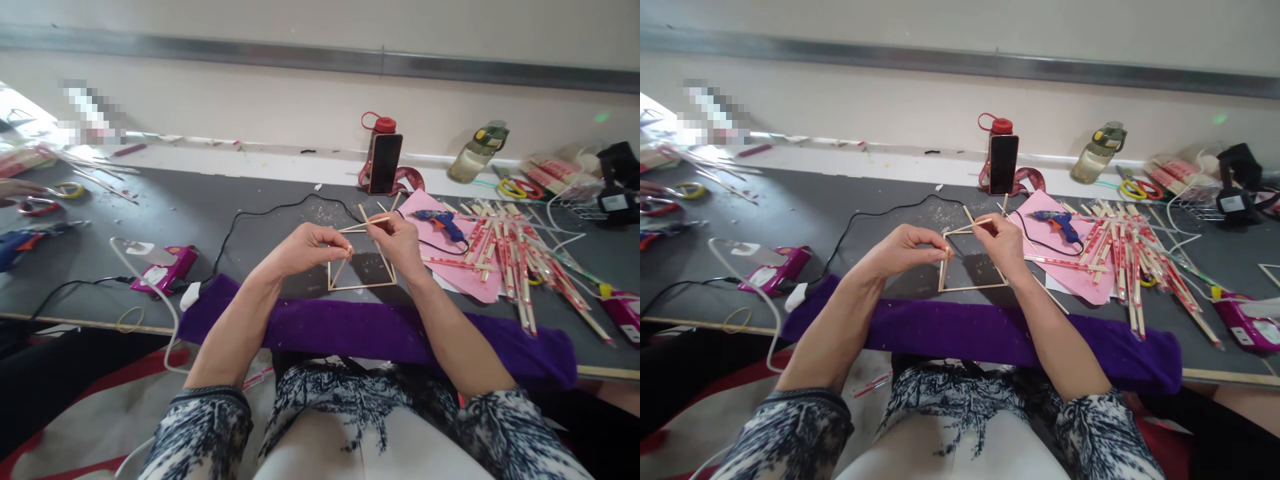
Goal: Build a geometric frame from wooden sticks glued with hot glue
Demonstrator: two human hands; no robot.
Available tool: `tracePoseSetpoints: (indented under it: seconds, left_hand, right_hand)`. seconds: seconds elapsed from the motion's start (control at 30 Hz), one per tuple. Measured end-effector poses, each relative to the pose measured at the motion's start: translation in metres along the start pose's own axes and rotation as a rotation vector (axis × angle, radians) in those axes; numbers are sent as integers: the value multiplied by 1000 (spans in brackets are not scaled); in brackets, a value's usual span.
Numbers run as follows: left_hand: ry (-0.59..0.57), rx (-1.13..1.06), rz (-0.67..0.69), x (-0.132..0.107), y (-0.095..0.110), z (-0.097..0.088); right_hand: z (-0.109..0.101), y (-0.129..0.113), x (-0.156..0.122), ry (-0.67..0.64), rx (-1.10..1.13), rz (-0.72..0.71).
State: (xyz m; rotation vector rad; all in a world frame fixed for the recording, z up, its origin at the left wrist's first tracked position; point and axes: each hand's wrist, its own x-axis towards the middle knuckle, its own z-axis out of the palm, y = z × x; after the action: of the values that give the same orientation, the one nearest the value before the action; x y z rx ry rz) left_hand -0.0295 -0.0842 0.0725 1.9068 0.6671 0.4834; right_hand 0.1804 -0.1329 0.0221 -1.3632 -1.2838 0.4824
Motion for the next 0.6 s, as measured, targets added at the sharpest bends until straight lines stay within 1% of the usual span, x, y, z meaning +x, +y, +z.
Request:
tracePoseSetpoints:
  seconds: [0.23,0.37,0.47,0.53,0.6]
  left_hand:
    - [6,4,-15,-2,6,-5]
    - [-52,-41,-40,-2,8,-12]
    - [-81,-88,-42,3,4,-19]
    - [-60,-103,-26,11,-2,-22]
    - [12,-94,-11,25,-9,-23]
  right_hand:
    - [0,-1,0,1,6,3]
    - [0,-2,-1,-1,10,14]
    - [-1,-3,-2,0,10,17]
    - [-1,-4,-2,-7,6,13]
    - [-2,-4,-2,-13,1,11]
